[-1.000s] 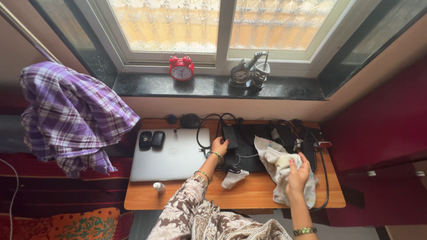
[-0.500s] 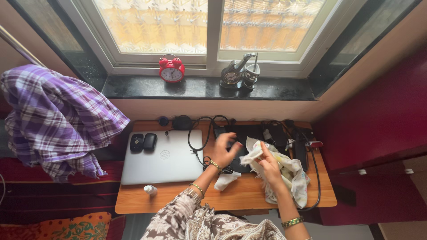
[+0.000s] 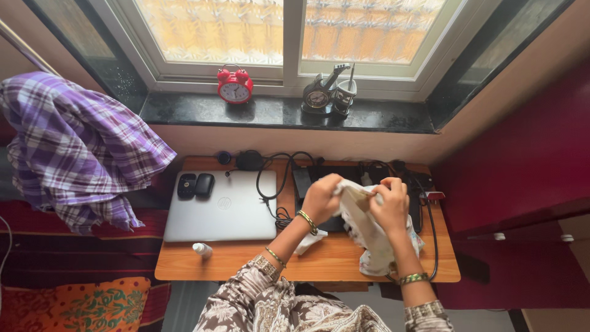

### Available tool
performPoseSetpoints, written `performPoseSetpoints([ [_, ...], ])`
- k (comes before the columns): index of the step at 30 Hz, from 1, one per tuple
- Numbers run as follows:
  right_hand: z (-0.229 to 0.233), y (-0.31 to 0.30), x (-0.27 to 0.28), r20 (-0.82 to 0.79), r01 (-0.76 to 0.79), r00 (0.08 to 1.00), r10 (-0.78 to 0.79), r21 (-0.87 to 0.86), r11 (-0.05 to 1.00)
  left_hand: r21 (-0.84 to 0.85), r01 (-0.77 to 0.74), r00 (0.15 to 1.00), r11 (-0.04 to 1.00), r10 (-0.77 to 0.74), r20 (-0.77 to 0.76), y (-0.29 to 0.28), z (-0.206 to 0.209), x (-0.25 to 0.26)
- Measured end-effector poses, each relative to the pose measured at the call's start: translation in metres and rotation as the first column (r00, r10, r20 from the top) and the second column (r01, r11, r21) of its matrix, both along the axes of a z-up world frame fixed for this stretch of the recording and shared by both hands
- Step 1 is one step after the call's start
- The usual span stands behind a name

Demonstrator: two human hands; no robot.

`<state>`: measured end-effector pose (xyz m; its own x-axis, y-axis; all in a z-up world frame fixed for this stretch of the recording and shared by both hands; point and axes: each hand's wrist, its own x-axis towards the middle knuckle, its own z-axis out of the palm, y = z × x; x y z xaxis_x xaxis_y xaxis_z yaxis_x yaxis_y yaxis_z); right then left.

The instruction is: The person cleans a laptop power adapter and its attached cable by wiping them with a white cloth.

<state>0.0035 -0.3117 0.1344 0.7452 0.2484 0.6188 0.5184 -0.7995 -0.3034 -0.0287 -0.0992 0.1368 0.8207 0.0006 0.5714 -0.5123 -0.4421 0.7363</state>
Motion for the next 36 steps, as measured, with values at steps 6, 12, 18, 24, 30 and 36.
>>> performPoseSetpoints([
  [6,-0.043,-0.055,0.044,-0.038,0.108,0.993,-0.108,-0.007,0.994,-0.528,-0.052,0.994,0.848,-0.009,-0.113,0.014,0.014,0.016],
  [12,-0.041,-0.069,0.055,-0.211,0.206,0.964,-0.161,0.21,0.956,-0.575,-0.005,1.0,0.818,0.005,-0.002,0.056,0.031,0.032],
  [18,0.031,0.017,0.041,-0.304,-0.36,0.71,0.636,0.619,0.698,-0.377,0.113,0.984,0.919,-0.156,-0.086,0.058,0.045,0.043],
  [24,0.035,0.07,0.059,-0.273,-0.407,0.478,0.835,0.774,0.486,-0.285,0.201,0.958,0.937,-0.248,-0.14,0.056,0.058,0.057],
  [30,-0.007,0.075,0.069,-0.581,-0.258,0.47,0.665,0.63,0.733,-0.388,0.175,0.985,0.905,-0.163,0.063,0.077,0.075,0.068],
  [36,-0.046,0.039,0.075,-0.603,-0.215,0.72,0.344,0.277,0.936,-0.635,-0.052,0.995,0.771,0.092,0.031,0.123,0.079,0.084],
])
